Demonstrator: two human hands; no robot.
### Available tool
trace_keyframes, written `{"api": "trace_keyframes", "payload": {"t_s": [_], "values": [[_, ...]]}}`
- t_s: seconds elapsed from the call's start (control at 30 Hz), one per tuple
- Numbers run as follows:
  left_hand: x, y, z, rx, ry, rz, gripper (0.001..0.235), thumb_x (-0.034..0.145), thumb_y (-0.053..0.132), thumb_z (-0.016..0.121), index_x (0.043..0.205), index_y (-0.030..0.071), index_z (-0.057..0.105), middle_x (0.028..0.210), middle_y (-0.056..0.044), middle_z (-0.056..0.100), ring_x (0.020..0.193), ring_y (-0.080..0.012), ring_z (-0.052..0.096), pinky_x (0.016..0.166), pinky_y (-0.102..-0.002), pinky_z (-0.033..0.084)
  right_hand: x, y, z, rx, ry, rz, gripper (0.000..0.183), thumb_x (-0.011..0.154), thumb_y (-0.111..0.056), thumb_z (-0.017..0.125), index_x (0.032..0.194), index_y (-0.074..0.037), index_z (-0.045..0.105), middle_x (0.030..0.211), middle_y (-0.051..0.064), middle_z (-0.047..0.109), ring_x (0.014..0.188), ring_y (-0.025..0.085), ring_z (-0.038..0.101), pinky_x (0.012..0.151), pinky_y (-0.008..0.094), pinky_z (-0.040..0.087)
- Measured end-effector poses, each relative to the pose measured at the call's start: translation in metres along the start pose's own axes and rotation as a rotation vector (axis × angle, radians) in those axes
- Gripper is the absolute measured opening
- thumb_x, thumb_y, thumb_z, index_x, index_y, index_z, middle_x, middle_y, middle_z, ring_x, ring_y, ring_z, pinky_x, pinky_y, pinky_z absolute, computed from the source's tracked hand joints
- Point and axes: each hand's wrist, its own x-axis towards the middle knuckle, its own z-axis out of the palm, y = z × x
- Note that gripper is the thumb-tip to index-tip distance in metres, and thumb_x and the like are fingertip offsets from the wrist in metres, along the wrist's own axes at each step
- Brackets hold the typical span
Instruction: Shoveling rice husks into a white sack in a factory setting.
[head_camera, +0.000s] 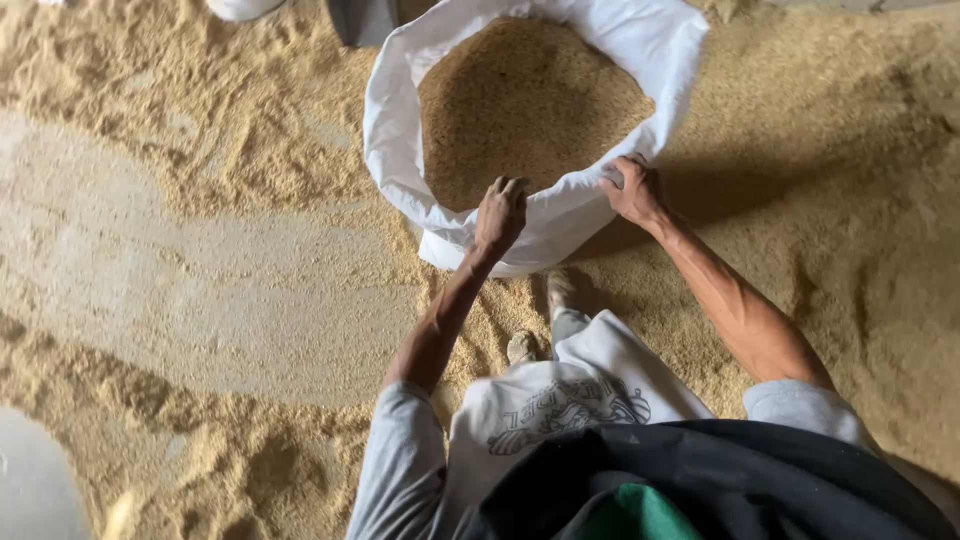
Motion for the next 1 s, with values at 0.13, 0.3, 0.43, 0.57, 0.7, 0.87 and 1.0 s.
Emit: {"api": "trace_keyframes", "payload": {"t_s": [0.13, 0.3, 0.43, 0.57, 0.7, 0.87, 1.0], "values": [[-0.008, 0.04, -0.009, -0.175, -0.051, -0.215, 0.02, 0.103, 0.027, 0.061, 0.108, 0.013, 0.073, 0.105, -0.01, 0.075, 0.089, -0.0291, 0.072, 0.077, -0.042, 0.058, -0.056, 0.056, 0.025, -0.073, -0.154, 0.42, 0.033, 0.11, -0.032, 0.07, 0.118, 0.0, 0.068, 0.109, 0.023, 0.075, 0.1, 0.034, 0.073, 0.089, 0.042, 0.056], [-0.007, 0.1, 0.006, -0.266, -0.327, -0.373, 0.019, 0.1, 0.028, 0.065, 0.11, 0.017, 0.077, 0.098, -0.014, 0.076, 0.084, -0.0295, 0.074, 0.074, -0.041, 0.057, -0.125, 0.021, -0.021, 0.11, 0.1, 0.406, 0.048, 0.096, -0.016, 0.068, 0.14, -0.001, 0.055, 0.132, 0.028, 0.061, 0.103, 0.037, 0.068, 0.08, 0.047, 0.057], [-0.024, 0.124, 0.067, -0.341, -0.293, -0.042, 0.012, 0.095, 0.027, 0.074, 0.094, 0.016, 0.078, 0.098, -0.011, 0.078, 0.087, -0.0302, 0.074, 0.076, -0.04, 0.058, -0.216, 0.045, -0.027, 0.073, 0.055, 0.752, 0.036, 0.1, -0.031, 0.067, 0.128, -0.008, 0.06, 0.117, 0.018, 0.073, 0.105, 0.028, 0.073, 0.085, 0.041, 0.062], [-0.059, 0.179, 0.143, -0.5, -0.526, 0.016, 0.019, 0.095, 0.024, 0.067, 0.109, 0.014, 0.075, 0.104, -0.013, 0.074, 0.089, -0.0299, 0.074, 0.076, -0.041, 0.059, -0.306, 0.046, -0.025, -0.023, 0.029, 0.871, 0.028, 0.104, -0.03, 0.064, 0.122, -0.009, 0.063, 0.121, 0.017, 0.071, 0.106, 0.03, 0.07, 0.089, 0.046, 0.06], [-0.13, 0.224, 0.237, -0.462, -0.879, 0.347, 0.034, 0.097, 0.031, 0.07, 0.123, 0.01, 0.07, 0.116, -0.015, 0.073, 0.105, -0.033, 0.071, 0.09, -0.045, 0.057, -0.38, 0.024, -0.022, -0.145, 0.163, 1.088, 0.049, 0.099, -0.033, 0.067, 0.14, -0.01, 0.054, 0.132, 0.023, 0.062, 0.116, 0.043, 0.062, 0.094, 0.056, 0.052], [-0.181, 0.311, 0.294, -0.258, -1.123, 0.667, 0.063, 0.093, 0.037, 0.071, 0.146, 0.01, 0.051, 0.143, -0.023, 0.055, 0.132, -0.0433, 0.05, 0.105, -0.06, 0.042, -0.467, 0.023, -0.04, -0.248, 0.348, 1.222, 0.072, 0.09, -0.035, 0.068, 0.153, -0.014, 0.042, 0.149, 0.026, 0.047, 0.135, 0.045, 0.047, 0.105, 0.057, 0.044], [-0.221, 0.378, 0.343, -0.185, -1.233, 0.738, 0.07, 0.095, 0.04, 0.069, 0.154, 0.013, 0.043, 0.155, -0.027, 0.041, 0.144, -0.0466, 0.036, 0.112, -0.064, 0.033, -0.537, 0.032, -0.078, -0.06, 0.384, 1.458, 0.076, 0.094, -0.044, 0.067, 0.157, -0.018, 0.033, 0.159, 0.024, 0.034, 0.144, 0.045, 0.034, 0.113, 0.059, 0.034]]}}
